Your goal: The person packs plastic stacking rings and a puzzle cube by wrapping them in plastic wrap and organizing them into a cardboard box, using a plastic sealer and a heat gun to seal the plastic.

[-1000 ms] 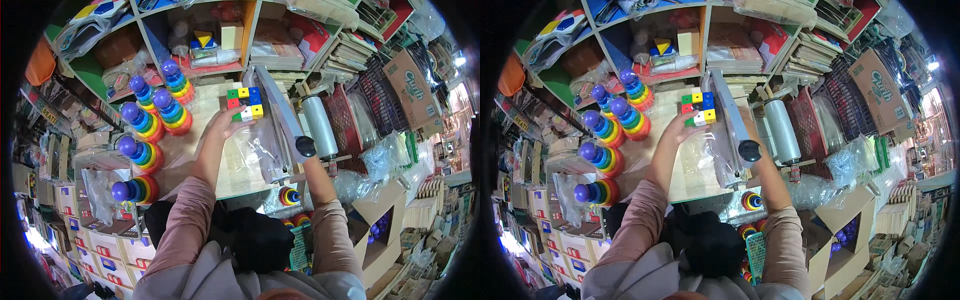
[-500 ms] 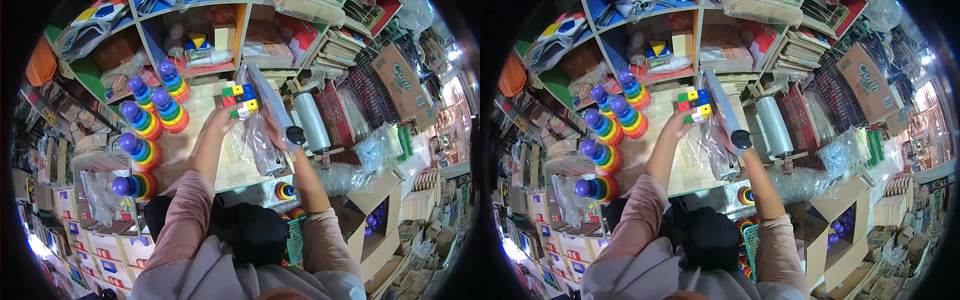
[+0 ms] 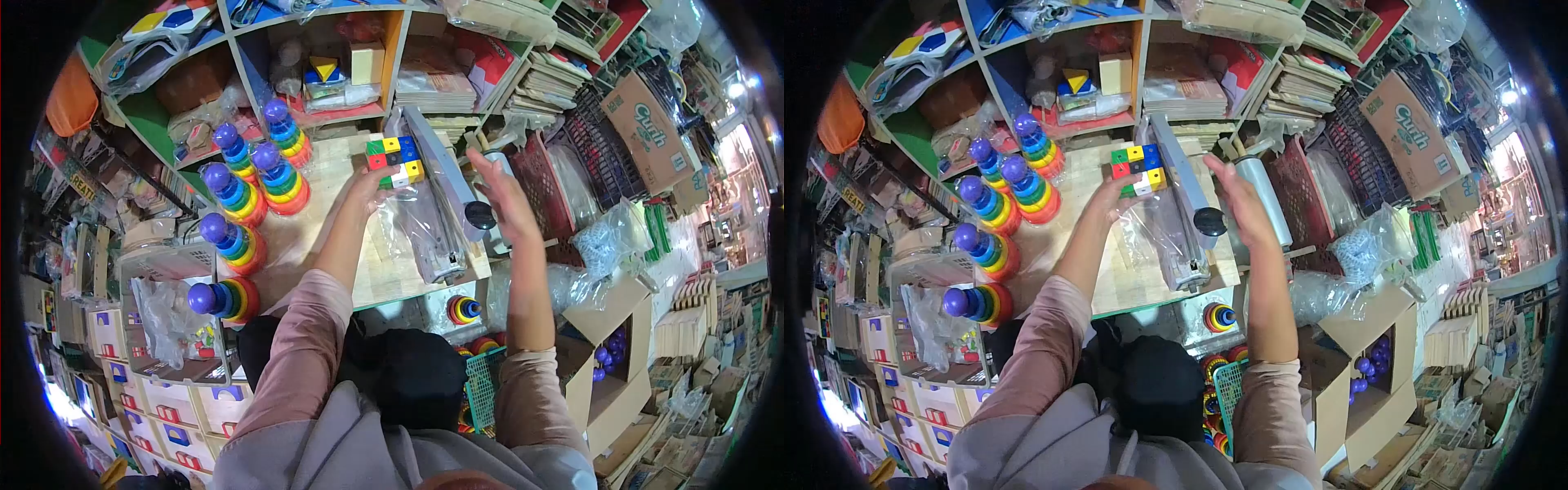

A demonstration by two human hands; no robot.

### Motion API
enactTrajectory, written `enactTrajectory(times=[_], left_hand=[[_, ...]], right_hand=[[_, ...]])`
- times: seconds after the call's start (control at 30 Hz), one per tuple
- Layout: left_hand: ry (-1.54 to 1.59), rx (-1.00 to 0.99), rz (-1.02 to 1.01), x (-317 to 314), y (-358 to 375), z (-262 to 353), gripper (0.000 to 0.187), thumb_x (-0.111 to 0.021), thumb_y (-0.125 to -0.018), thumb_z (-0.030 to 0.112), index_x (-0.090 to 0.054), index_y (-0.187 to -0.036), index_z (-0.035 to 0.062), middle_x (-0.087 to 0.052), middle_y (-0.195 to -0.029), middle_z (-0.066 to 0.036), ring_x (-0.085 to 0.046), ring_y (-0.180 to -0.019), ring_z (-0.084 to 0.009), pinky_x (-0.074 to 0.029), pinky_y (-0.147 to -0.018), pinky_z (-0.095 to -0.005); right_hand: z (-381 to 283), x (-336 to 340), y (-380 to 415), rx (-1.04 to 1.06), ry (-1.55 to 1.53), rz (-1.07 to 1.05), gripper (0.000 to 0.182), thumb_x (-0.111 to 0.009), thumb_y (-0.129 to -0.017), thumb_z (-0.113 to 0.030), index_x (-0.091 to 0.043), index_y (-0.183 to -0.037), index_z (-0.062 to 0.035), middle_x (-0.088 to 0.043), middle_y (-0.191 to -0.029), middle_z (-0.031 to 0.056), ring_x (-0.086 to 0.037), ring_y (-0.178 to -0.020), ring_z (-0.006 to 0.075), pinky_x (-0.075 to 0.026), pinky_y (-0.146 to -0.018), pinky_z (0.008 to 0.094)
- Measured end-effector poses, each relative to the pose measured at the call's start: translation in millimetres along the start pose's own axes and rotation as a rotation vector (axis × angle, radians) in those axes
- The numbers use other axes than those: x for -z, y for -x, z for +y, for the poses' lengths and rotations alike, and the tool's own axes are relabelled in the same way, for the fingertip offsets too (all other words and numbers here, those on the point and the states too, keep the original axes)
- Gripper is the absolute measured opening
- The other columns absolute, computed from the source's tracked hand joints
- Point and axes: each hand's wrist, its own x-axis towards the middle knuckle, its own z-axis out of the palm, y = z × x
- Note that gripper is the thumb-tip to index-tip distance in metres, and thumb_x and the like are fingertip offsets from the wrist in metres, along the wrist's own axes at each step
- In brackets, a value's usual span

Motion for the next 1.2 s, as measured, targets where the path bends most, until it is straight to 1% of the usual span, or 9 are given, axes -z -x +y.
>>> enactTrajectory(times=[0.03,0.1,0.13,0.27,0.4,0.53,0.7,0.93,1.2], left_hand=[[-0.007,-0.011,0.005,-1,1,1,0.043,-0.063,-0.078,0.002,-0.046,-0.116,0.0018,-0.056,-0.109,-0.014,-0.059,-0.099,-0.0293,-0.053,-0.082,-0.0465],[0.006,-0.006,0.002,-2,1,-1,0.042,-0.063,-0.077,0.002,-0.046,-0.116,0.0017,-0.056,-0.109,-0.014,-0.059,-0.099,-0.0297,-0.053,-0.082,-0.0464],[0.016,-0.005,0.003,-1,0,-1,0.042,-0.063,-0.077,0.002,-0.046,-0.116,0.0016,-0.056,-0.110,-0.014,-0.058,-0.099,-0.0300,-0.053,-0.082,-0.0464],[0.017,0.011,0.003,10,-11,-7,0.041,-0.063,-0.077,0.002,-0.046,-0.115,0.0019,-0.057,-0.109,-0.014,-0.058,-0.098,-0.0302,-0.053,-0.083,-0.0464],[-0.034,-0.001,0.040,9,-13,-7,0.040,-0.063,-0.077,0.001,-0.047,-0.114,0.0019,-0.057,-0.107,-0.014,-0.058,-0.099,-0.0295,-0.053,-0.083,-0.0466],[-0.035,0.014,0.052,6,-9,-4,0.038,-0.063,-0.077,0.000,-0.049,-0.113,0.0017,-0.058,-0.107,-0.013,-0.058,-0.100,-0.0286,-0.052,-0.084,-0.0464],[-0.003,0.009,0.007,0,-3,-1,0.038,-0.064,-0.077,0.002,-0.050,-0.112,0.0014,-0.058,-0.108,-0.013,-0.058,-0.100,-0.0284,-0.052,-0.084,-0.0465],[0.081,0.070,-0.007,3,-10,0,0.036,-0.066,-0.074,0.000,-0.052,-0.107,-0.0005,-0.060,-0.101,-0.016,-0.061,-0.092,-0.0324,-0.057,-0.074,-0.0467],[0.056,-0.010,0.065,2,0,-1,0.038,-0.064,-0.074,-0.002,-0.050,-0.110,0.0010,-0.060,-0.102,-0.015,-0.060,-0.095,-0.0316,-0.056,-0.075,-0.0476]], right_hand=[[-14,-2,3,-0.001,0.001,0.005,0.055,-0.044,-0.091,-0.043,-0.045,-0.127,-0.0006,-0.047,-0.130,0.0151,-0.045,-0.119,0.0254,-0.028,-0.102,0.0320],[-32,-6,7,-0.055,0.436,-0.239,0.052,-0.040,-0.093,-0.041,-0.054,-0.118,0.0033,-0.051,-0.127,0.0115,-0.047,-0.116,0.0215,-0.031,-0.099,0.0301],[-25,-13,8,-0.037,0.622,-0.144,0.047,-0.042,-0.092,-0.038,-0.063,-0.101,0.0027,-0.064,-0.100,0.0188,-0.060,-0.096,0.0299,-0.041,-0.087,0.0355],[-4,-45,15,0.111,0.958,0.105,0.036,-0.043,-0.090,-0.026,-0.062,-0.083,0.0042,-0.061,-0.084,0.0236,-0.058,-0.071,0.0419,-0.046,-0.066,0.0473],[33,-52,21,0.426,1.001,0.246,0.028,-0.046,-0.089,-0.019,-0.062,-0.084,0.0037,-0.062,-0.084,0.0210,-0.060,-0.070,0.0383,-0.049,-0.065,0.0433],[48,-54,27,0.445,1.014,0.288,0.026,-0.048,-0.088,-0.019,-0.060,-0.086,0.0040,-0.062,-0.087,0.0193,-0.060,-0.070,0.0377,-0.049,-0.065,0.0432],[50,-55,33,0.550,1.137,0.286,0.019,-0.052,-0.084,-0.017,-0.058,-0.086,0.0010,-0.060,-0.094,0.0159,-0.058,-0.088,0.0319,-0.049,-0.073,0.0387],[52,-54,32,0.512,1.185,0.289,0.019,-0.052,-0.083,-0.018,-0.056,-0.089,0.0006,-0.059,-0.094,0.0162,-0.053,-0.096,0.0343,-0.047,-0.079,0.0398],[55,-49,29,0.445,1.164,0.255,0.028,-0.052,-0.084,-0.025,-0.055,-0.097,-0.0006,-0.058,-0.101,0.0154,-0.049,-0.103,0.0353,-0.045,-0.080,0.0429]])
